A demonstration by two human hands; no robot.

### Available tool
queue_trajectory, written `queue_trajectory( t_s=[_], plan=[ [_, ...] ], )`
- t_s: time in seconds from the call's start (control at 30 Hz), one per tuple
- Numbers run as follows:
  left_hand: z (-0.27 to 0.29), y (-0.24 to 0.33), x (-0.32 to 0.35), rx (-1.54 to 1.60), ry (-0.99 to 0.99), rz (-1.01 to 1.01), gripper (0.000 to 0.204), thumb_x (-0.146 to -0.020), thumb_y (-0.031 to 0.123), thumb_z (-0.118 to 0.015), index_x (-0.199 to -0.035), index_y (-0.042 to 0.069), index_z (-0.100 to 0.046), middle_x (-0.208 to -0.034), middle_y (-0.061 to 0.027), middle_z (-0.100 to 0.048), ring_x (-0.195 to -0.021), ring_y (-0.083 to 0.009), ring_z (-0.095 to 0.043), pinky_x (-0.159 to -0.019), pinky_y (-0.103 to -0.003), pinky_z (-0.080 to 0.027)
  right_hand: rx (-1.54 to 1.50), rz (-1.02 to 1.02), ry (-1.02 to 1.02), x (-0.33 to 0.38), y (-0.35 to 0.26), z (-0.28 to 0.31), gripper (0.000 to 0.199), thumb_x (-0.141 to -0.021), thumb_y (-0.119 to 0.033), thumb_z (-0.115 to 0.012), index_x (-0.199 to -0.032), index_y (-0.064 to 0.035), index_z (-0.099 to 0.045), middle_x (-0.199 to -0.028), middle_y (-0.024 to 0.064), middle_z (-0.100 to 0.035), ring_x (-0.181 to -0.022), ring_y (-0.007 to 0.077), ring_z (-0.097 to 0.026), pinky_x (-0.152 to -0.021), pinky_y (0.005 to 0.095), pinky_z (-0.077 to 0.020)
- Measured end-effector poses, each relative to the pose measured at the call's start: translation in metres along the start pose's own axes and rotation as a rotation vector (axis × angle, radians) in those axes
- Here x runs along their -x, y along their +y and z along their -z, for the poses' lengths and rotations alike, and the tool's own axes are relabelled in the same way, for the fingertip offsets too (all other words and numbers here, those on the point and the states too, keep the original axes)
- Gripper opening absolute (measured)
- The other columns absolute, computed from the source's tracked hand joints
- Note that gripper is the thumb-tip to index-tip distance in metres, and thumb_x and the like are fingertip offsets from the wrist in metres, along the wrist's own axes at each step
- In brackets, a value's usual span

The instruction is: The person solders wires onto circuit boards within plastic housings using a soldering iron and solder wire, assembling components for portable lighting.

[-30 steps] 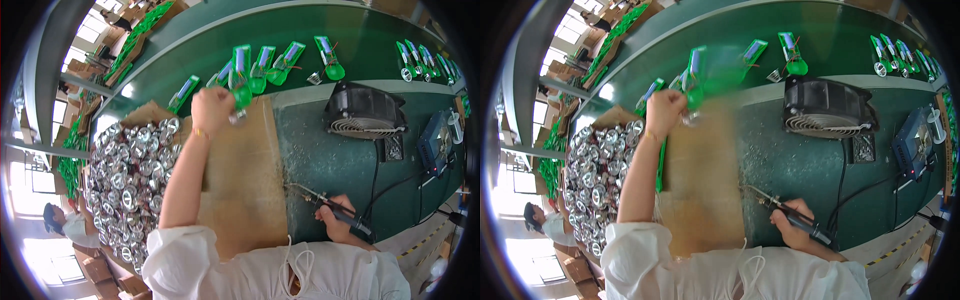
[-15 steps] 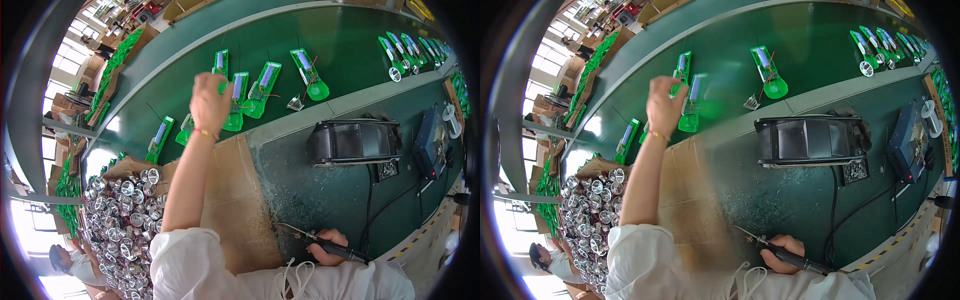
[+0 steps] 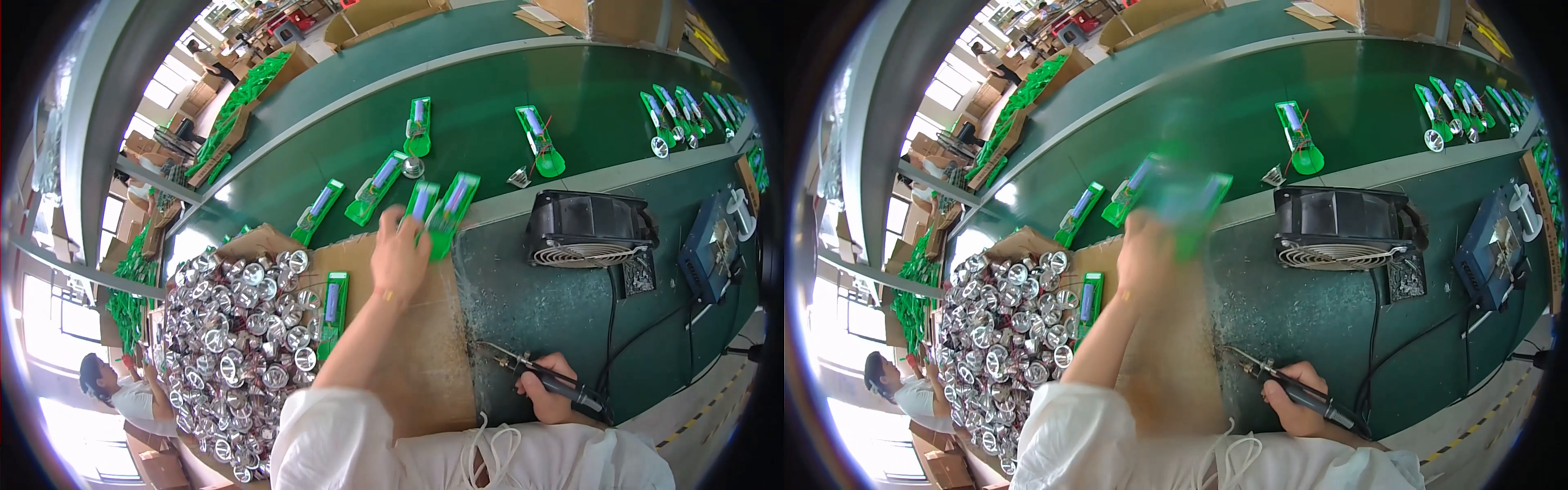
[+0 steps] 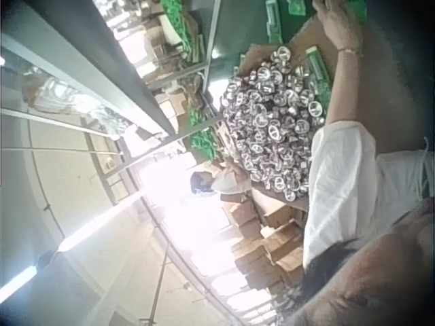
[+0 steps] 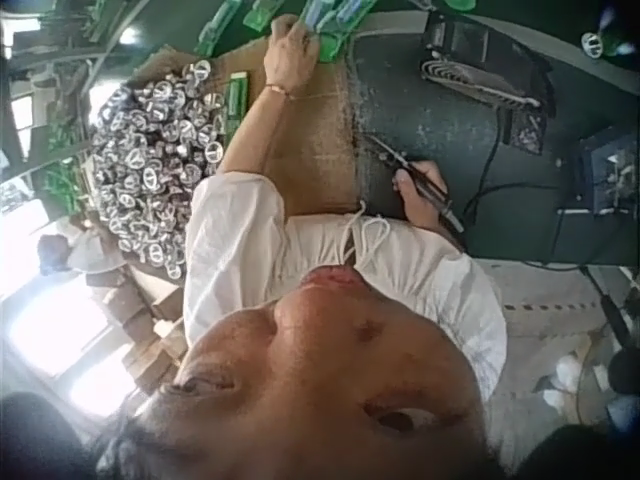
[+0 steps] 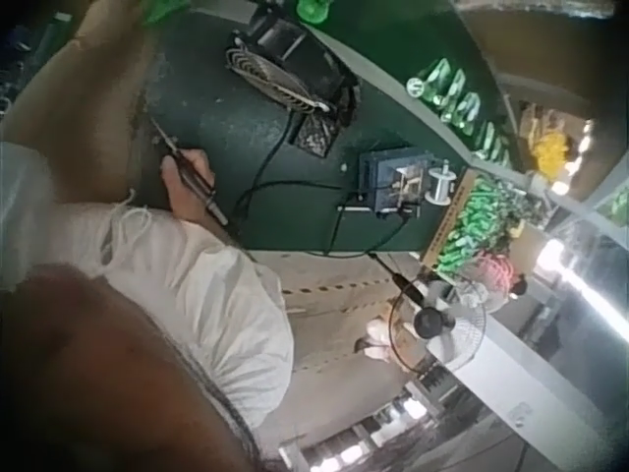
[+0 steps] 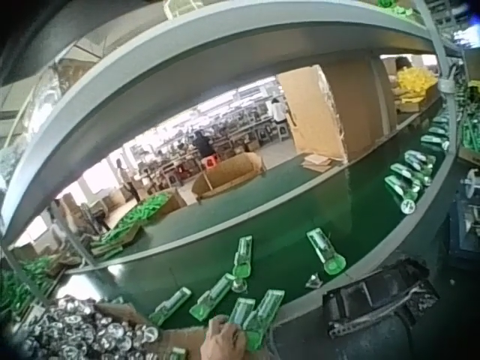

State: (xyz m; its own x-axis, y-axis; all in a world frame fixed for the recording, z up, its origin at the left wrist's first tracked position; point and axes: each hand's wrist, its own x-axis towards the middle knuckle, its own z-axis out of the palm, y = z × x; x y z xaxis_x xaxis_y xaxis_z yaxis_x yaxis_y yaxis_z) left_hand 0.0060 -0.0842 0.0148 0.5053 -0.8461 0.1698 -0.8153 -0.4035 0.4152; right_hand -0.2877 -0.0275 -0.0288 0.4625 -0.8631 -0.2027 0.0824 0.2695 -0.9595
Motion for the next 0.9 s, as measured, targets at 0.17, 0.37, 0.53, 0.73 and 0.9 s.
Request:
queue_trajectory(
  t_s=[0.17, 0.37, 0.53, 0.73, 0.9],
  plan=[
    [0.027, -0.041, 0.112, 0.068, 0.097, -0.024, 0.012, -0.076, 0.012, -0.06, -0.087, 0.007, -0.056, -0.12, -0.0168, -0.044, -0.106, -0.0355, -0.048, -0.082, -0.042, -0.044, -0.005, 0.038, -0.005, -0.002, -0.003, -0.001, 0.012, -0.081, -0.003, -0.058, -0.084, 0.0011, -0.048, -0.068, 0.0098, -0.06, -0.059, 0.0106, -0.058, -0.055, 0.0251, -0.0491],
    [0.039, -0.029, 0.201, -0.08, 0.069, -0.025, 0.012, -0.069, 0.017, -0.064, -0.078, 0.01, -0.059, -0.129, -0.0166, -0.04, -0.119, -0.038, -0.034, -0.093, -0.05, -0.027, 0.01, 0.12, -0.026, -0.004, 0.0, -0.005, 0.013, -0.082, -0.007, -0.058, -0.083, 0.0002, -0.047, -0.066, 0.0097, -0.059, -0.055, 0.0109, -0.055, -0.05, 0.0237, -0.0455],
    [0.062, -0.028, 0.248, -0.02, 0.2, 0.114, 0.049, -0.065, 0.027, -0.07, -0.108, 0.011, -0.052, -0.136, -0.0203, -0.029, -0.127, -0.0421, -0.023, -0.098, -0.059, -0.016, 0.051, 0.172, -0.001, -0.002, 0.002, -0.006, 0.013, -0.084, -0.008, -0.057, -0.083, -0.0013, -0.046, -0.065, 0.0083, -0.058, -0.052, 0.0097, -0.054, -0.047, 0.0204, -0.0417],
    [0.086, -0.1, 0.263, -0.636, 0.249, 0.37, 0.051, -0.072, 0.029, -0.063, -0.117, 0.011, -0.048, -0.128, -0.0145, -0.042, -0.124, -0.0329, -0.033, -0.098, -0.061, -0.014, 0.101, 0.201, 0.032, 0.0, 0.004, -0.012, 0.012, -0.084, -0.01, -0.056, -0.083, -0.0033, -0.047, -0.064, 0.0074, -0.057, -0.049, 0.0095, -0.052, -0.044, 0.0193, -0.04],
    [0.058, -0.082, 0.279, -0.328, 0.249, 0.024, 0.022, -0.077, 0.009, -0.06, -0.098, 0.008, -0.059, -0.104, -0.0088, -0.055, -0.094, -0.0286, -0.051, -0.084, -0.042, -0.039, 0.113, 0.218, 0.009, 0.011, 0.002, -0.014, 0.013, -0.084, -0.01, -0.057, -0.083, -0.0023, -0.047, -0.064, 0.008, -0.058, -0.051, 0.0096, -0.053, -0.045, 0.0198, -0.0413]
  ],
)
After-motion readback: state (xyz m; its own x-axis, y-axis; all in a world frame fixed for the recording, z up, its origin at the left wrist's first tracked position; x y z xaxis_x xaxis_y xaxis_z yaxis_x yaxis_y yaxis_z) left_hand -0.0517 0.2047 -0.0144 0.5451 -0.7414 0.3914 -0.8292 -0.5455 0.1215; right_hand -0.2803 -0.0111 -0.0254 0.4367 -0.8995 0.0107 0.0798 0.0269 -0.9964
